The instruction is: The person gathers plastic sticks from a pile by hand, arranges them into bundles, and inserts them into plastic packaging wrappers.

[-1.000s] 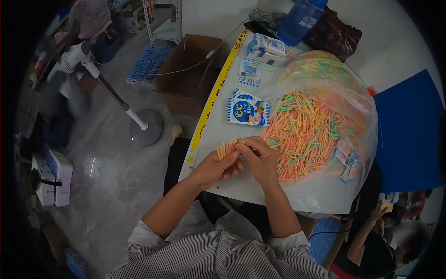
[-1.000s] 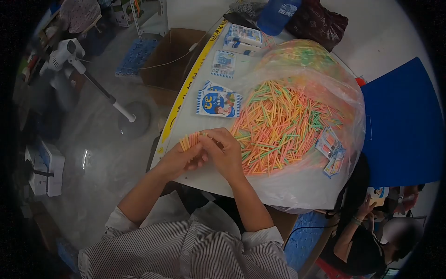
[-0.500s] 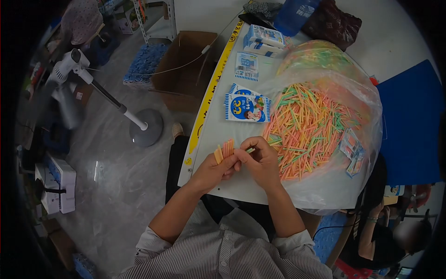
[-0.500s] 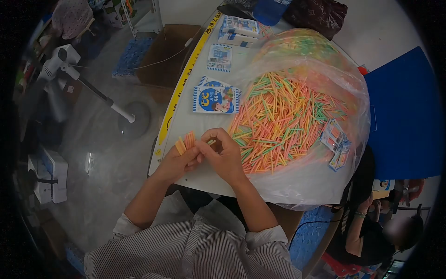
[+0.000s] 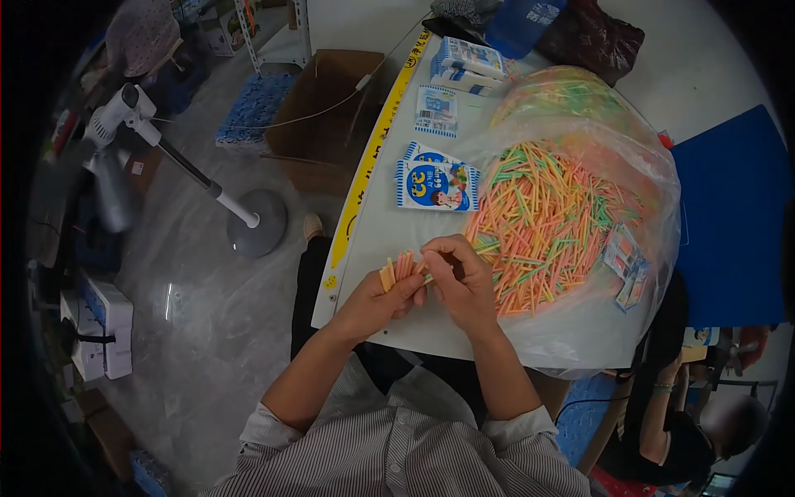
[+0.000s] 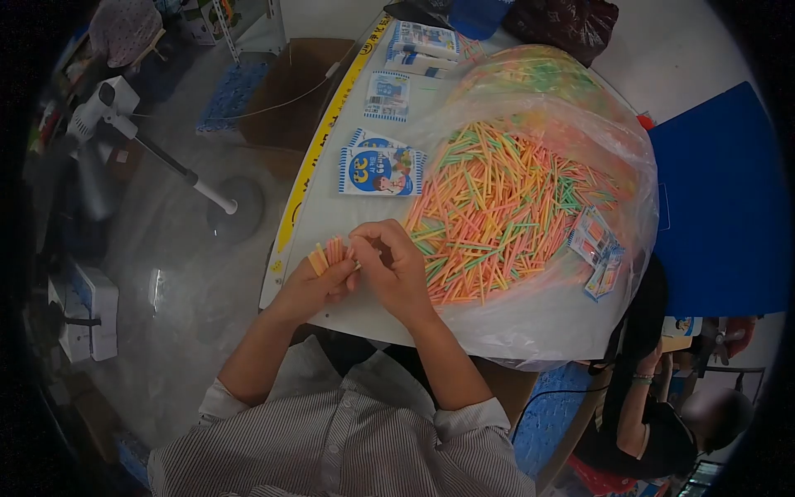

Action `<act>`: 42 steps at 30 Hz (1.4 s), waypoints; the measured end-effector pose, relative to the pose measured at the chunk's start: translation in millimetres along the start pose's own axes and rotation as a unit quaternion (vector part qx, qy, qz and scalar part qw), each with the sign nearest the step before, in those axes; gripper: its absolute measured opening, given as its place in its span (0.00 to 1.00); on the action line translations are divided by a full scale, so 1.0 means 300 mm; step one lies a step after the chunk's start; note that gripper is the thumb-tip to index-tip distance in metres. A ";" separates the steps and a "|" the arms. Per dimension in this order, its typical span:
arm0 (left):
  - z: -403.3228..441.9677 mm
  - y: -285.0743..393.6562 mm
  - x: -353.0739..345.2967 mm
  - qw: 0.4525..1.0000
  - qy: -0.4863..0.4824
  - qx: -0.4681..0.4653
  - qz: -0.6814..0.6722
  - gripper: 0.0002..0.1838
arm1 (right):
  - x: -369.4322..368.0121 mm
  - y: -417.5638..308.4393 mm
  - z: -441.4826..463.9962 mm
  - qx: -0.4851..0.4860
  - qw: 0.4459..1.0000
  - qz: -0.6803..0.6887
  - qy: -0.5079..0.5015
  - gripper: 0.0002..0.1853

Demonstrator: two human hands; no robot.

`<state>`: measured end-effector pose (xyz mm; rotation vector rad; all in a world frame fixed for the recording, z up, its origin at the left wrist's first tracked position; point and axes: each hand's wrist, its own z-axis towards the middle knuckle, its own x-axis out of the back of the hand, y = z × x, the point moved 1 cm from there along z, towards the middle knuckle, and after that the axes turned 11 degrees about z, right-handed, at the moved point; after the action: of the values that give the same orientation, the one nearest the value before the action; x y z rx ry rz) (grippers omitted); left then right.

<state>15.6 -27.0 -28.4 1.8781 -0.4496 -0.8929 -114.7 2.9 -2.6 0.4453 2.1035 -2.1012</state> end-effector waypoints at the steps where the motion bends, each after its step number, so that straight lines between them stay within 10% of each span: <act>1: 0.001 0.000 0.001 1.000 0.001 -0.001 0.000 0.06 | -0.001 0.012 -0.003 0.026 1.000 -0.001 0.001 0.08; 42: -0.002 -0.013 0.012 1.000 -0.023 0.009 0.010 0.14 | -0.018 -0.003 -0.004 0.011 1.000 -0.022 -0.007 0.06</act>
<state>18.2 -27.1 -33.0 1.8689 -0.5038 -0.9234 -109.8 3.7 0.0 0.3889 2.1041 -2.1464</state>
